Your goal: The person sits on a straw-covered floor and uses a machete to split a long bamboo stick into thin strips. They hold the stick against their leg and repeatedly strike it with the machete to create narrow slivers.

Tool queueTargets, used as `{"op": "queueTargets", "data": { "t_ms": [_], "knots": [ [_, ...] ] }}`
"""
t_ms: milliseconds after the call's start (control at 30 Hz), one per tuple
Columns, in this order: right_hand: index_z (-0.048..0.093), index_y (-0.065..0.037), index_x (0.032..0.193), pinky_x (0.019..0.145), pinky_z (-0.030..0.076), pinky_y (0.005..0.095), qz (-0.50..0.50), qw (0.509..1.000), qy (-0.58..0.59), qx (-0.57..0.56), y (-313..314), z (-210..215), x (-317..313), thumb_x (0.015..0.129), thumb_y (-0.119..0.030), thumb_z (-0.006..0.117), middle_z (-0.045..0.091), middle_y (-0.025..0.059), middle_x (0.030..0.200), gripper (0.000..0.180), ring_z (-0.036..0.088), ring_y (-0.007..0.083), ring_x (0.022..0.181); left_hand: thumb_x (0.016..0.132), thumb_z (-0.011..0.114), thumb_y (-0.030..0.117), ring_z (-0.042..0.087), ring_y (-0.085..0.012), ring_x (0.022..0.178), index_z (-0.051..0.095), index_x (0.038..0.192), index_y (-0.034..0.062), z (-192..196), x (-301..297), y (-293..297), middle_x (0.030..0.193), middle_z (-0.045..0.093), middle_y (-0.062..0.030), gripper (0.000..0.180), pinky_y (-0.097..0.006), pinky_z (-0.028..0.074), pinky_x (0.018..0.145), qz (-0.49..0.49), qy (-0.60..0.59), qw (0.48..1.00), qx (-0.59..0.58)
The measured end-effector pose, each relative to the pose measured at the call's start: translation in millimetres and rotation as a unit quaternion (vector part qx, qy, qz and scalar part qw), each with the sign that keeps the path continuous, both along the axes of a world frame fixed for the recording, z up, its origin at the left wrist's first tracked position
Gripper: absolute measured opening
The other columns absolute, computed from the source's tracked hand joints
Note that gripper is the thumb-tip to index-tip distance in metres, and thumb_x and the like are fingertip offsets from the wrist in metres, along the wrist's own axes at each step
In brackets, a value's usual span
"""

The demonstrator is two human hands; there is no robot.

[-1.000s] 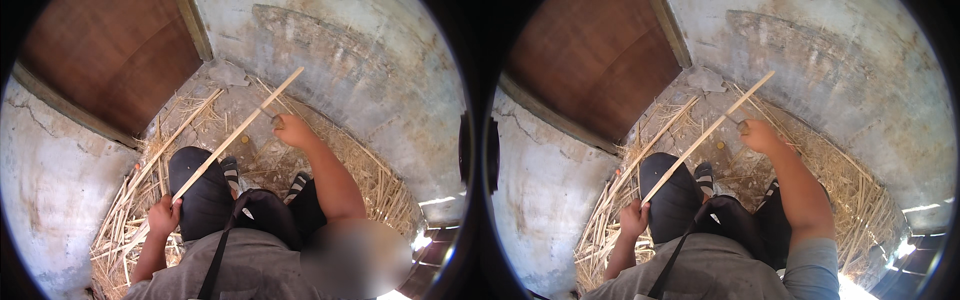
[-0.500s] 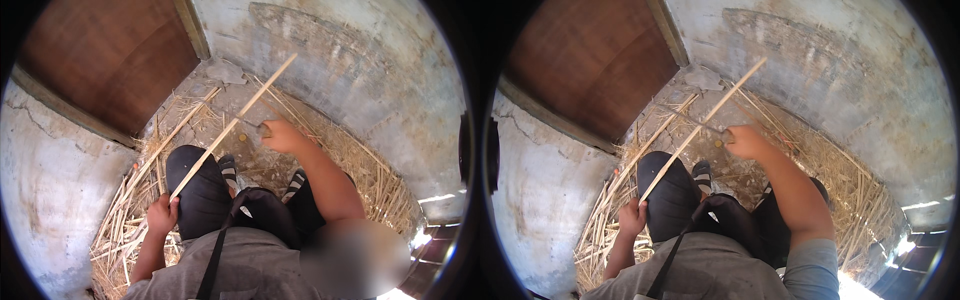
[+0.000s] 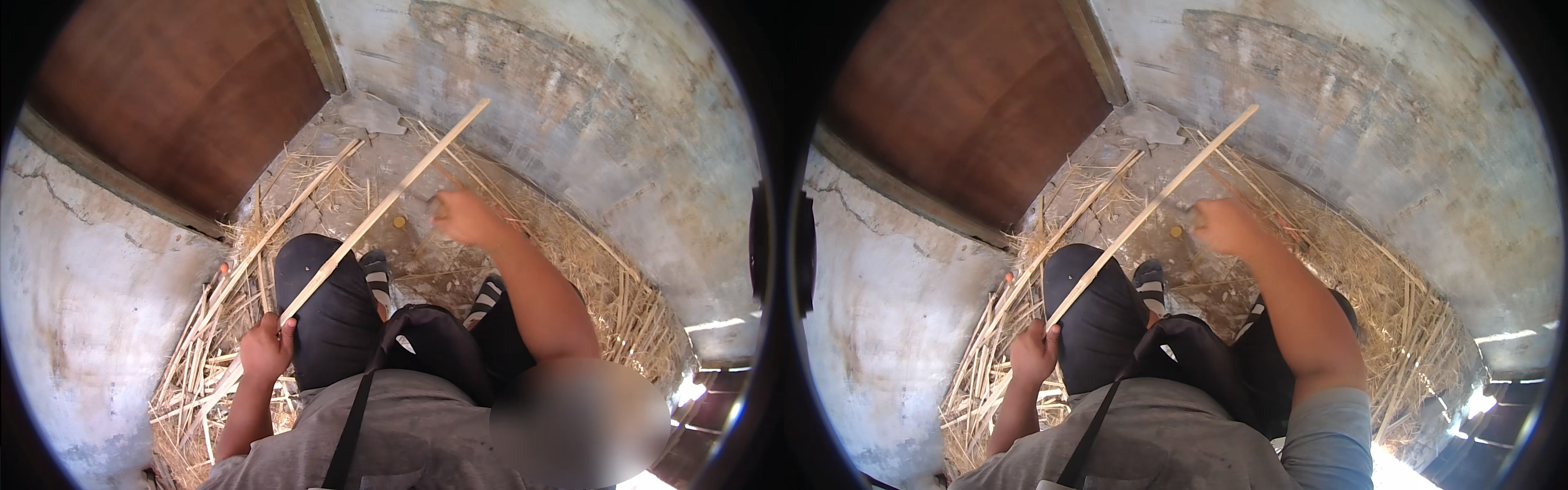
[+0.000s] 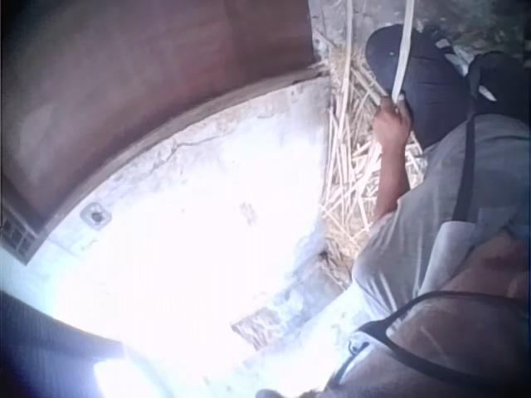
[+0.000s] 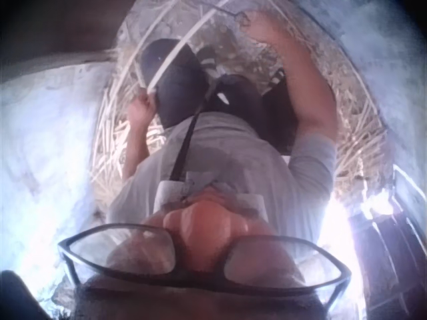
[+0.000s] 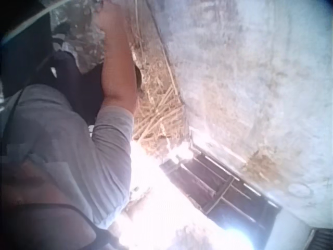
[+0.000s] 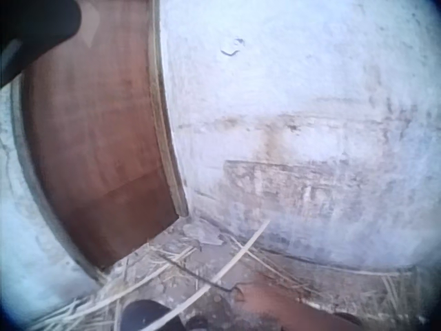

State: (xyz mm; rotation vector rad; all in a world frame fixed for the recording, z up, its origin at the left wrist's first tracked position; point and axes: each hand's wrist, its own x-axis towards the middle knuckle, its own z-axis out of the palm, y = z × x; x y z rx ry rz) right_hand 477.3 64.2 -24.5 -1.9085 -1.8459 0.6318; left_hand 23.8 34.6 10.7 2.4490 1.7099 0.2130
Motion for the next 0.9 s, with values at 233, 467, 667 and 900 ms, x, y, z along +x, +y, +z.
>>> {"op": "queueTargets", "data": {
  "t_ms": [233,467,667,900],
  "knots": [
    [0.071,-0.007,0.112,0.08,0.056,0.0473,0.008,0.999,0.049,0.0,-1.2,-3.3,16.0,0.084,-0.03,0.074,0.073,0.0223,0.098,0.036,0.071,0.0361,0.089,0.101,0.061,0.041,0.062,-0.0494,0.065,0.053,0.085,0.003,-9.7,-3.3,11.2,0.067,0.062,-0.0243,0.042,-0.056,0.046,0.057,-0.018,-0.053,0.998,-0.031],
    [0.07,-0.006,0.12,0.084,0.055,0.0463,-0.029,0.999,0.025,0.003,-0.7,13.9,1.6,0.08,-0.028,0.077,0.073,0.0215,0.102,0.046,0.07,0.0395,0.094,0.103,0.058,0.041,0.061,-0.0499,0.064,0.053,0.082,0.0027,0.9,-3.1,5.1,0.065,0.061,-0.0241,0.044,-0.056,0.045,0.056,-0.019,-0.049,0.998,-0.035],
    [0.069,-0.002,0.116,0.085,0.055,0.0462,0.062,0.998,0.007,-0.023,-13.2,-1.6,21.6,0.08,-0.027,0.076,0.072,0.0232,0.104,0.045,0.07,0.0404,0.095,0.103,0.059,0.041,0.061,-0.0491,0.063,0.053,0.082,0.0029,5.9,-13.3,0.1,0.063,0.06,-0.0231,0.043,-0.055,0.045,0.056,-0.051,-0.052,0.995,-0.065],
    [0.069,-0.002,0.113,0.081,0.055,0.046,-0.062,0.998,0.019,-0.014,-7.1,15.1,9.6,0.082,-0.027,0.076,0.072,0.0226,0.097,0.041,0.071,0.0374,0.091,0.102,0.06,0.041,0.062,-0.048,0.063,0.054,0.084,0.0034,1.9,-9.4,-8.0,0.064,0.061,-0.0222,0.042,-0.054,0.046,0.055,-0.022,-0.043,0.998,-0.04]
  ]
}}
